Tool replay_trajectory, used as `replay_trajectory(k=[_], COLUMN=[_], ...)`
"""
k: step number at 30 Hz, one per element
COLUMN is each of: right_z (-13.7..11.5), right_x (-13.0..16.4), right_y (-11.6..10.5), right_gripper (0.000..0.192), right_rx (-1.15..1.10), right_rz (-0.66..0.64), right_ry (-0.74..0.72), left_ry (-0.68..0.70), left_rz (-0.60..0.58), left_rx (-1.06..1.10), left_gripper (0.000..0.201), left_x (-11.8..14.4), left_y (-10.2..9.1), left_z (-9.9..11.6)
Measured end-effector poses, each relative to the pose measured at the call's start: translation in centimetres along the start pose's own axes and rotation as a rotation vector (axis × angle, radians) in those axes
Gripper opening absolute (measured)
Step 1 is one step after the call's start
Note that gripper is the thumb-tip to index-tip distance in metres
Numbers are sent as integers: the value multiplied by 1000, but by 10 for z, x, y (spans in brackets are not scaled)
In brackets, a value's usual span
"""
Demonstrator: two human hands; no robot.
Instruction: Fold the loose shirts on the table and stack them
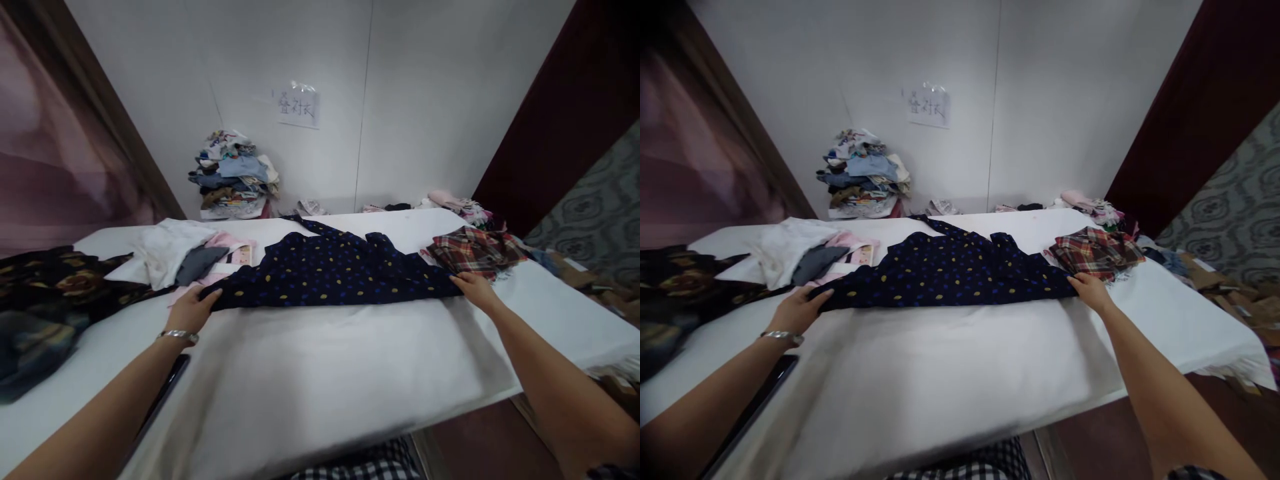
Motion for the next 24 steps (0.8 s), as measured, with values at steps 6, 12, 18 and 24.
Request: replay_trajectory(k=[6,12,18,24], right_z=[22,-22,-113,-134], right_x=[19,19,18,-2], right_y=[8,0,29,77], right_gripper=[32,35,37,43], right_rx=[212,238,54,244], right_rz=[-74,69,6,-177], right_ry=[34,-119,-223,-35], left_ry=[21,48,618,741], left_rz=[-290,-219,50,-211], left_rx=[-222,-400,-323,-278], left_gripper=[34,47,50,50], left_x=[28,23,36,45], left_y=[28,18,34,111], left_z=[-21,-2,74,78])
Point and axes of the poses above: each hand's wrist, its own x-axis away from the middle knuckle, its own y-axis out of the palm, z = x × y, the point moved 7 cm from there along -x, towards the middle knuckle, and after that the axes turned 1 degree about -z, right-handed, at the moved point
